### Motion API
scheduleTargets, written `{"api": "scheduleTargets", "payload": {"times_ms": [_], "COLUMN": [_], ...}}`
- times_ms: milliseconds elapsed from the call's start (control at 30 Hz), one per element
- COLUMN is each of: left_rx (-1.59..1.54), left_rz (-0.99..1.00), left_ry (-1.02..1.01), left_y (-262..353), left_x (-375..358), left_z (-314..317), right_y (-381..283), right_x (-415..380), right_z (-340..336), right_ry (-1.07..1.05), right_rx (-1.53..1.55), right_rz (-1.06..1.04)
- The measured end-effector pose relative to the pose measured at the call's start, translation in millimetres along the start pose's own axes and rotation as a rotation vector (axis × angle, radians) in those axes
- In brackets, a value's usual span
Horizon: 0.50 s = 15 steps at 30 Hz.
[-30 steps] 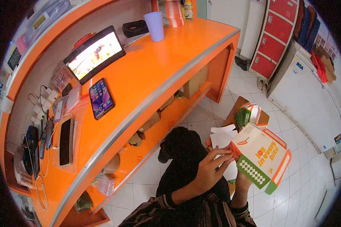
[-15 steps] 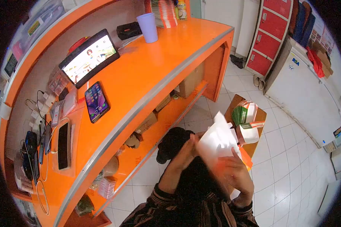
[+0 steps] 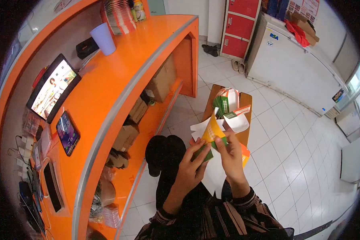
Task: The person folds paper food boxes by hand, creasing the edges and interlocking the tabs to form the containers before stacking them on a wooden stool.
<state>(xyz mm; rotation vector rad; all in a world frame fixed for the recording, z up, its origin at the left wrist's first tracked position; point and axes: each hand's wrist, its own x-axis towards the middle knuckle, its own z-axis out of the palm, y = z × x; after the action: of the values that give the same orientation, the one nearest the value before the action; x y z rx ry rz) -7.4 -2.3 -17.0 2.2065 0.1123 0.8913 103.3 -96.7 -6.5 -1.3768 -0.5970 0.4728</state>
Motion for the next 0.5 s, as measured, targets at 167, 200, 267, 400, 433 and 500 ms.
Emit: {"api": "scheduleTargets", "payload": {"times_ms": [167, 200, 267, 400, 433, 500], "left_rx": [0.042, 0.138, 0.157, 0.155, 0.113, 0.07], "left_rz": [-0.09, -0.098, -0.095, -0.028, -0.044, -0.056], "left_ry": [0.253, 0.274, 0.29, 0.315, 0.335, 0.356], "left_y": [2.5, 8.9, 11.5, 6.3, 10.5, 12.1], "left_x": [-2.9, 0.7, 2.7, 1.3, 2.7, 4.1], "left_z": [8.2, 9.6, 9.4, 6.3, 4.6, 4.0], "right_y": [7.1, 8.2, 7.0, -2.7, -1.6, 3.4], "right_x": [-17.9, -20.9, -23.1, -21.8, -22.3, -22.2], "right_z": [16.7, 23.5, 24.5, 17.8, 16.2, 11.7], "right_ry": [0.06, 0.071, 0.019, -0.043, -0.049, -0.053], "right_rx": [-0.416, -0.478, -0.471, -0.312, -0.264, -0.256], "right_rz": [-0.362, -0.417, -0.426, -0.327, -0.298, -0.301]}}
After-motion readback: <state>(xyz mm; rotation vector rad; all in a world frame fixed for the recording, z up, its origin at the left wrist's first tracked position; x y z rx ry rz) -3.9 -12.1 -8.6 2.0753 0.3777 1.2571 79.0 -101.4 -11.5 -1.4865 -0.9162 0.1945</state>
